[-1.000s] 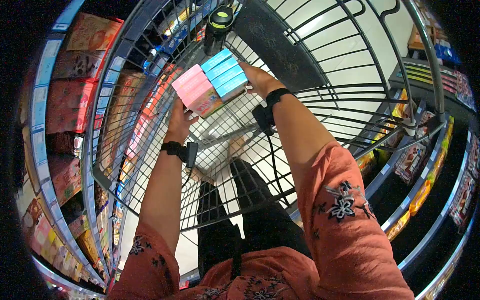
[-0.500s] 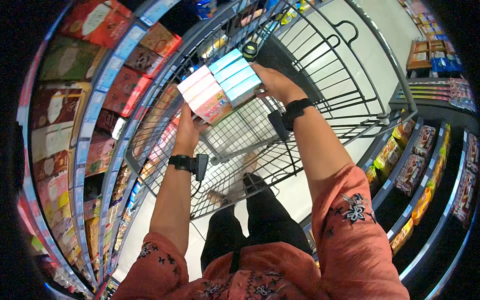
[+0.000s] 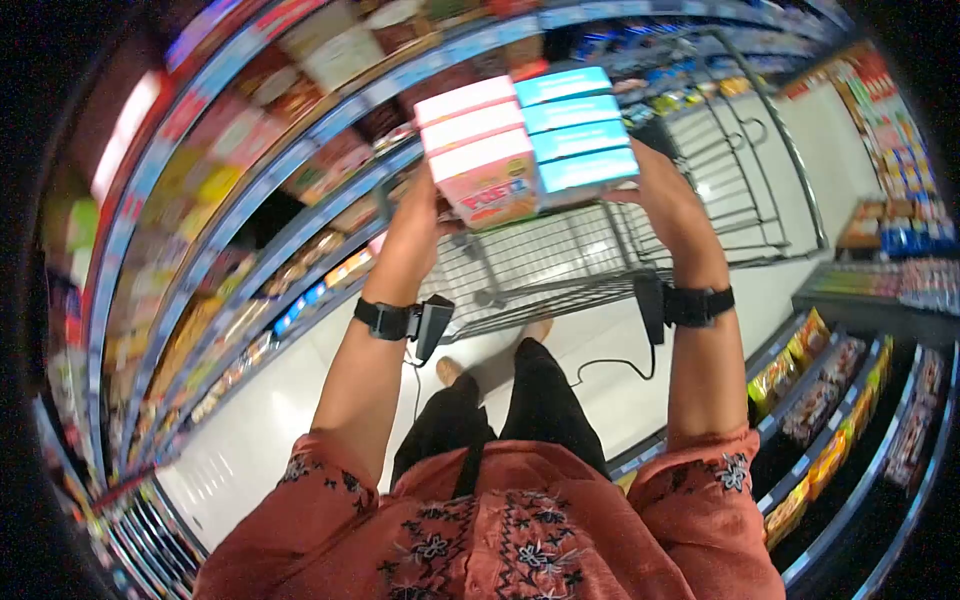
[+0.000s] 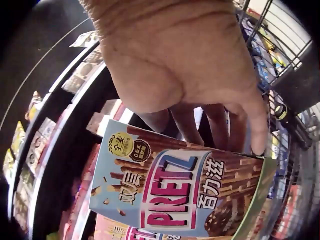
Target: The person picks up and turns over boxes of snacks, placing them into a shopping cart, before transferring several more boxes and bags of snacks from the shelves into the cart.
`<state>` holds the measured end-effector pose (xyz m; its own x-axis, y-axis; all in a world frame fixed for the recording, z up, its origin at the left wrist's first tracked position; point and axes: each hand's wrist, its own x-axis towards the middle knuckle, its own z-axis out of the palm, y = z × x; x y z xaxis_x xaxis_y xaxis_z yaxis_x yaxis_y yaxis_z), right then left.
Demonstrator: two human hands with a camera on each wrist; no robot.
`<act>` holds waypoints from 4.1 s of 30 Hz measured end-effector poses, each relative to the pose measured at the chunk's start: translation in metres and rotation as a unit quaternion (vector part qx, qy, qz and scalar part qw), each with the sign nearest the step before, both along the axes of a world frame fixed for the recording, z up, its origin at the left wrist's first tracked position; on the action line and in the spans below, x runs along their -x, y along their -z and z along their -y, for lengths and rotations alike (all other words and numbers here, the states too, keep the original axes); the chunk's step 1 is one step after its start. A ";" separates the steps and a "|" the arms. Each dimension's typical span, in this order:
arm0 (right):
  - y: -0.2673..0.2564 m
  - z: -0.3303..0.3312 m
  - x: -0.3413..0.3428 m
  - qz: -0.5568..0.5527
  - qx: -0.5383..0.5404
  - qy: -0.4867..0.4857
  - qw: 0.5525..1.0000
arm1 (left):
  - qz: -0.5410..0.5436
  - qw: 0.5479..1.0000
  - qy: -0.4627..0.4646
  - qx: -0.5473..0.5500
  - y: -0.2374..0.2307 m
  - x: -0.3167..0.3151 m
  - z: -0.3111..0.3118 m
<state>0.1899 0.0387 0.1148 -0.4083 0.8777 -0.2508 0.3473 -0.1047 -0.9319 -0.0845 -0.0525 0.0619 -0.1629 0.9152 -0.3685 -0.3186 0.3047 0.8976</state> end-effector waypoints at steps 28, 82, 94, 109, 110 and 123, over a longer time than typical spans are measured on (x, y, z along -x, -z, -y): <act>0.104 0.153 0.331 0.056 0.230 -0.202 0.950 | 0.008 0.963 -0.172 0.209 0.084 0.250 0.266; 0.124 0.060 0.492 0.053 0.229 -0.120 0.965 | 0.018 0.948 -0.229 0.222 0.111 0.402 0.144; 0.119 0.058 0.501 -0.004 0.182 -0.074 0.980 | 0.038 0.947 -0.295 0.119 0.114 0.408 0.137; 0.131 0.055 0.504 -0.008 0.158 -0.021 0.987 | -0.157 0.957 -0.240 0.040 0.119 0.415 0.129; 0.134 0.057 0.506 -0.021 0.161 -0.002 0.987 | -0.152 0.956 -0.248 0.032 0.126 0.417 0.129; 0.182 0.060 0.502 -0.070 0.120 0.020 0.990 | 0.071 0.947 -0.310 0.039 0.136 0.402 0.132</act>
<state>-0.3122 -0.0217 -0.0671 -0.4196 0.8158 -0.3981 0.2069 -0.3410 -0.9170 -0.4865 -0.1849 -0.0746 -0.6036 0.6297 -0.4890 -0.5739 0.0827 0.8148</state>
